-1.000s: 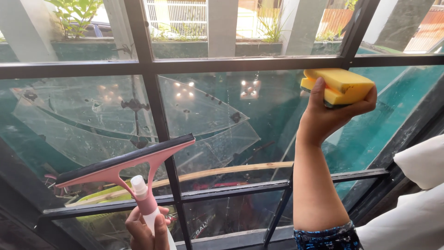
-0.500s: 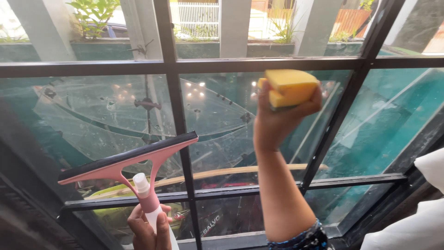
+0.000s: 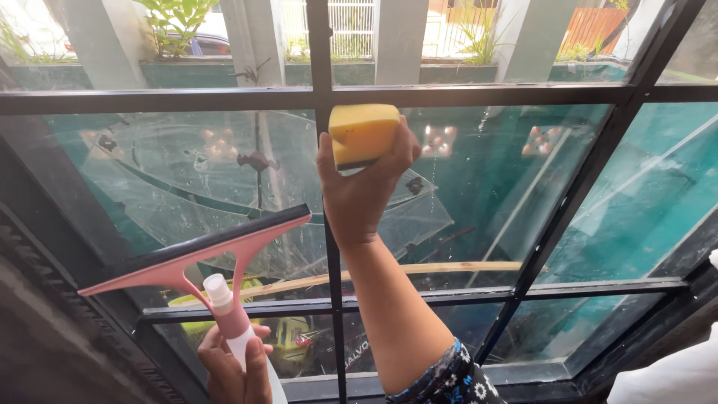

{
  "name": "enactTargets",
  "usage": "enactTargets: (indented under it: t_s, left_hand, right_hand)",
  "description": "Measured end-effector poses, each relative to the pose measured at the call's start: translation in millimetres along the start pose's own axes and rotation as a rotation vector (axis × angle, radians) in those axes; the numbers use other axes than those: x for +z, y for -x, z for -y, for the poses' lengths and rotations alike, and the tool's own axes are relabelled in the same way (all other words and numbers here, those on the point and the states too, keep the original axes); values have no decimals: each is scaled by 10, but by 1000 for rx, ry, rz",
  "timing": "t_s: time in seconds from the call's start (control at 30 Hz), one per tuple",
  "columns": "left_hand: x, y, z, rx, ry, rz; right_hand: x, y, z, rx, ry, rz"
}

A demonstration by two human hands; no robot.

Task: Clean a glass window using a spray bottle with an integrated squeegee and a sponge.

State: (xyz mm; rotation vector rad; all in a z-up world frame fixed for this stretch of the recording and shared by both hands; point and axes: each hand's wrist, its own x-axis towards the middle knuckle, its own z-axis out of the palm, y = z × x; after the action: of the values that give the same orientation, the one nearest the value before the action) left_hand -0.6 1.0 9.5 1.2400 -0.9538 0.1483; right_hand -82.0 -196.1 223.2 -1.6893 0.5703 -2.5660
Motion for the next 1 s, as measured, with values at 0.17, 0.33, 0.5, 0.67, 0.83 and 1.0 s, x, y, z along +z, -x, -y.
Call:
enactTargets:
  t_s: [0.17,0.33,0.5,0.67,0.83,1.0]
  left_hand:
    - [-100,-123,-125,47,3,48]
    - [-220,-64,-25,19,-9,59]
    - [-397,-45,30,13,-48,81]
    - [-480,-4,61,24,-52,96]
    - [-511,22,21,-25,-57,94]
    - [-511,39,48,-15,-53,106]
  right_hand:
    - [-31,84,13,-21,-47,49]
    - [-209,298,-67,-118,23,100]
    - [-452,773,-153,-61,29,147]
    - [-710,1234,-220,-5,92,188]
    - [-1008,1702,-232,81,194,327]
    - [-1298,2233,-400,190,201,384]
